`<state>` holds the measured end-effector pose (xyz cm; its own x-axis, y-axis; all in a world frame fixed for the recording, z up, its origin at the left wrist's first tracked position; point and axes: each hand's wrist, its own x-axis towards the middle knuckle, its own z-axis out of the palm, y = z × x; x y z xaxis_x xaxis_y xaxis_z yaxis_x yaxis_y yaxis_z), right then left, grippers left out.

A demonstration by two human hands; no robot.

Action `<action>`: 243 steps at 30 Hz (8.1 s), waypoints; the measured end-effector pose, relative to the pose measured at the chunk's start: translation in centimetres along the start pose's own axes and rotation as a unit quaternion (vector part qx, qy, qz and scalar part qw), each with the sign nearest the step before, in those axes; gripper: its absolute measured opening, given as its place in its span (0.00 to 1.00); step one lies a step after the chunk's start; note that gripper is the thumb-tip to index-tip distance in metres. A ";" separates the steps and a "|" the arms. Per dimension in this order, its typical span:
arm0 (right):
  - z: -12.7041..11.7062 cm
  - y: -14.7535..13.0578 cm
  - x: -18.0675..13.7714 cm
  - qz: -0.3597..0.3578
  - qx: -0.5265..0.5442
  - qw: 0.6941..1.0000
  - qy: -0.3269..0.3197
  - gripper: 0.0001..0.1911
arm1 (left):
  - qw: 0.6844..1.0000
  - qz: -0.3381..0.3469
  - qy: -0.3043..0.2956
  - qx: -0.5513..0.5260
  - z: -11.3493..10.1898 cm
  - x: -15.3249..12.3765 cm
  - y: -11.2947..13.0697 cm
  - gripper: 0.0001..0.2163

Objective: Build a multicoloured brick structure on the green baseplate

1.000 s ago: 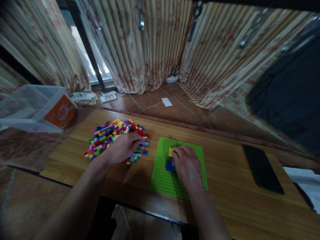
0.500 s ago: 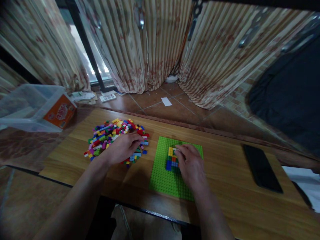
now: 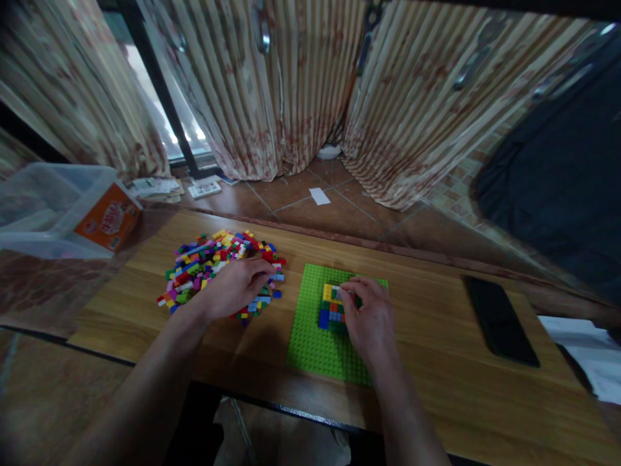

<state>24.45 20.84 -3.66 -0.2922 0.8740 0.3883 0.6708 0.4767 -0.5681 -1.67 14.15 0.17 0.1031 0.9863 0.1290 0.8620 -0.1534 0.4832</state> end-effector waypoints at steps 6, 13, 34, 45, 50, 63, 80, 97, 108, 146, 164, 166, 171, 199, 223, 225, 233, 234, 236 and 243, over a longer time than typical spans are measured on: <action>0.7 -0.4 0.0 0.022 0.009 1.000 -0.013 0.12 | 1.000 0.001 -0.009 -0.003 0.1 0.0 -0.1 0.09; 1.1 -0.4 0.4 0.073 0.057 0.996 -0.015 0.11 | 1.000 0.000 -0.008 0.001 0.1 -0.1 -0.1 0.10; 0.7 -0.6 0.5 0.092 0.087 0.992 -0.023 0.10 | 1.000 0.002 -0.015 -0.015 0.3 0.1 -0.2 0.08; -2.0 -0.8 1.6 0.140 0.194 0.926 0.293 0.09 | 1.000 -0.006 0.015 -0.024 -0.2 -0.2 -0.5 0.10; -1.6 -1.0 1.1 0.127 0.189 0.936 0.268 0.10 | 0.999 -0.014 0.046 -0.024 -0.6 -0.4 -1.1 0.10; 3.0 -6.0 -2.7 -0.171 0.070 0.980 -0.071 0.09 | 0.997 -0.059 0.051 -0.013 -1.4 -1.2 -2.2 0.12; 8.0 -7.7 -1.8 -0.194 0.004 0.971 -0.136 0.11 | 0.998 -0.058 -0.013 -0.034 -1.8 -1.9 -2.6 0.08; 5.4 -8.0 -1.4 -0.056 0.101 0.991 -0.067 0.10 | 0.991 -0.033 -0.036 -0.127 -1.6 -1.6 -1.0 0.11; 5.2 -8.2 -1.5 0.054 0.281 0.956 -0.067 0.08 | 0.969 -0.013 -0.047 -0.244 0.0 -1.0 0.0 0.10; 6.2 -8.5 -1.9 0.085 0.266 0.959 -0.056 0.24 | 0.884 -0.187 -0.004 -0.429 0.6 -0.5 1.1 0.17; -2.7 1.8 -1.3 -0.014 0.035 0.999 -0.017 0.11 | 0.908 -0.088 -0.063 -0.405 3.9 0.4 3.4 0.12; -2.6 2.1 -1.3 -0.018 0.038 0.999 -0.025 0.11 | 0.917 -0.082 -0.067 -0.385 4.4 0.5 4.0 0.11; -2.1 1.9 -1.3 -0.004 0.060 0.997 -0.048 0.10 | 0.941 -0.056 -0.076 -0.324 5.5 0.7 5.0 0.11; -1.8 3.8 -0.6 0.177 0.233 0.956 0.004 0.09 | 0.974 -0.022 -0.053 -0.217 5.6 0.6 6.0 0.14; -1.0 3.5 -0.4 0.181 0.215 0.959 -0.040 0.06 | 0.987 0.007 -0.118 0.110 6.6 0.4 8.5 0.20; -1.0 3.4 -0.3 0.185 0.217 0.958 -0.040 0.06 | 0.985 0.008 -0.124 0.118 6.7 0.4 8.7 0.20; -0.9 3.1 -0.2 0.172 0.225 0.958 -0.037 0.06 | 0.980 0.022 -0.139 0.141 7.5 0.1 9.3 0.20; -0.9 3.1 -0.3 0.173 0.227 0.958 -0.040 0.06 | 0.981 0.020 -0.134 0.136 7.6 0.1 9.3 0.20; -0.9 3.2 -0.3 0.177 0.230 0.956 -0.043 0.06 | 0.985 0.016 -0.117 0.122 7.8 -0.1 9.2 0.20; -1.4 3.2 0.3 0.263 0.326 0.903 0.095 0.11 | 0.998 -0.054 -0.016 0.021 7.1 0.0 8.3 0.19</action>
<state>27.53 22.48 -4.34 0.1138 0.9932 0.0233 0.1218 0.0093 -0.9925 8.96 13.36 -1.96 0.0247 0.9984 0.0499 0.8891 -0.0448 0.4556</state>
